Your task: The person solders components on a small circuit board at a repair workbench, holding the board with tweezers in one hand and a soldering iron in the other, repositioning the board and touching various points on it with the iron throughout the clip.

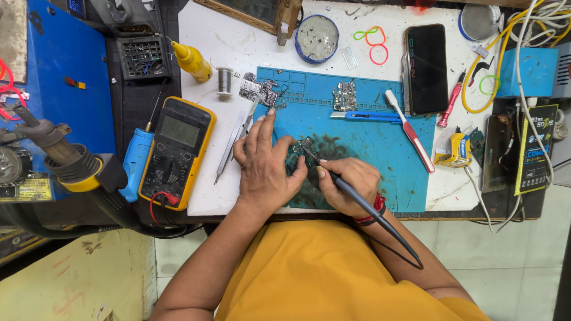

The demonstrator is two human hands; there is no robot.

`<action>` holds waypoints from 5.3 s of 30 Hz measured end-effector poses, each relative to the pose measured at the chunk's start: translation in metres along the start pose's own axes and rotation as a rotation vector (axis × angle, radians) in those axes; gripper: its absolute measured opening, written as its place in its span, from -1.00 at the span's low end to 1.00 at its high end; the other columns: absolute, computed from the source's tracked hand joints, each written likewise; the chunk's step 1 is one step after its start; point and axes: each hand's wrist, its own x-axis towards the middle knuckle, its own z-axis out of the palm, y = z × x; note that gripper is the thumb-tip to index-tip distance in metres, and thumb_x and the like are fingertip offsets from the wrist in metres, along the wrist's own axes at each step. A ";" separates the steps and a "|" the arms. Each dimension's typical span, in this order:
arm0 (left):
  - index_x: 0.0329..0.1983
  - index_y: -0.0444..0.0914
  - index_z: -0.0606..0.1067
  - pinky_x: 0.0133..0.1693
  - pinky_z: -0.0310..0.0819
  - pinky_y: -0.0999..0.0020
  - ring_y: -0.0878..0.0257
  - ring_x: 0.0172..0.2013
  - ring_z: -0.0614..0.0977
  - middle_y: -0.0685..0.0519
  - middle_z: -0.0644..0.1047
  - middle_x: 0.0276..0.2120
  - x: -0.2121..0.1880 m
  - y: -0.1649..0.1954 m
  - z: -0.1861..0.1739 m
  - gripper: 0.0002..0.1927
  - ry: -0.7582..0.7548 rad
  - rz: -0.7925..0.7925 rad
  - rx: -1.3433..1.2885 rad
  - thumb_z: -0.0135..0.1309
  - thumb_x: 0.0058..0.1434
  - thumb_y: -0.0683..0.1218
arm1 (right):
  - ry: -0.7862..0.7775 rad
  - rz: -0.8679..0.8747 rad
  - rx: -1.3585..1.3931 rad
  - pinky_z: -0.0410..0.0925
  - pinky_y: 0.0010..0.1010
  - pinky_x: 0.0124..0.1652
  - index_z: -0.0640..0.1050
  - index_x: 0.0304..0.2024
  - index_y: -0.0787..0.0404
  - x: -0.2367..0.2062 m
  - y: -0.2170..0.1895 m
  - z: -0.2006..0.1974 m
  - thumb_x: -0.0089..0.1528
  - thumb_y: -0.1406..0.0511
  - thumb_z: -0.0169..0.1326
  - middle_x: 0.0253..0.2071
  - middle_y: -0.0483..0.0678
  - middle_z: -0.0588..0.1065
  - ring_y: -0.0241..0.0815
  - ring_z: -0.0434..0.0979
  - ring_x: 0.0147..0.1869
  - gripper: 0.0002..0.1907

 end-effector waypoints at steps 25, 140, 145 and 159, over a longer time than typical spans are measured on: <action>-0.20 -0.23 0.56 0.34 -0.29 -0.32 -0.08 0.42 0.12 -0.23 0.23 0.39 0.003 0.005 -0.008 -0.61 -0.038 -0.121 -0.005 0.16 -0.15 -0.06 | -0.019 0.028 -0.154 0.44 -0.24 -0.19 0.54 -0.03 0.31 0.017 -0.008 0.002 0.17 0.38 0.27 -0.22 0.09 0.58 0.08 0.61 -0.21 -0.68; 0.07 -0.24 0.55 0.34 -0.26 -0.28 -0.15 0.43 0.06 -0.35 0.12 0.42 0.005 0.007 -0.012 -0.37 -0.116 -0.020 -0.082 0.20 -0.13 0.05 | 0.077 0.313 0.376 0.18 -0.48 -0.42 0.46 -0.33 0.32 0.002 0.027 0.006 0.28 0.37 0.01 -0.52 -0.10 0.40 -0.36 0.31 -0.47 -0.88; 0.07 -0.23 0.55 0.33 -0.25 -0.30 -0.16 0.43 0.05 -0.34 0.11 0.42 0.006 0.007 -0.013 -0.37 -0.122 -0.017 -0.082 0.19 -0.14 0.04 | 0.079 0.319 0.372 0.17 -0.47 -0.43 0.46 -0.33 0.32 0.003 0.027 0.006 0.28 0.36 0.02 -0.53 -0.11 0.39 -0.36 0.30 -0.48 -0.87; 0.06 -0.16 0.58 0.32 -0.24 -0.34 -0.18 0.42 0.07 -0.30 0.07 0.44 0.007 0.006 -0.014 -0.38 -0.135 -0.007 -0.106 0.15 -0.19 -0.01 | 0.079 0.328 0.369 0.16 -0.48 -0.43 0.47 -0.33 0.33 0.002 0.028 0.005 0.28 0.36 0.02 -0.55 -0.12 0.37 -0.37 0.29 -0.49 -0.87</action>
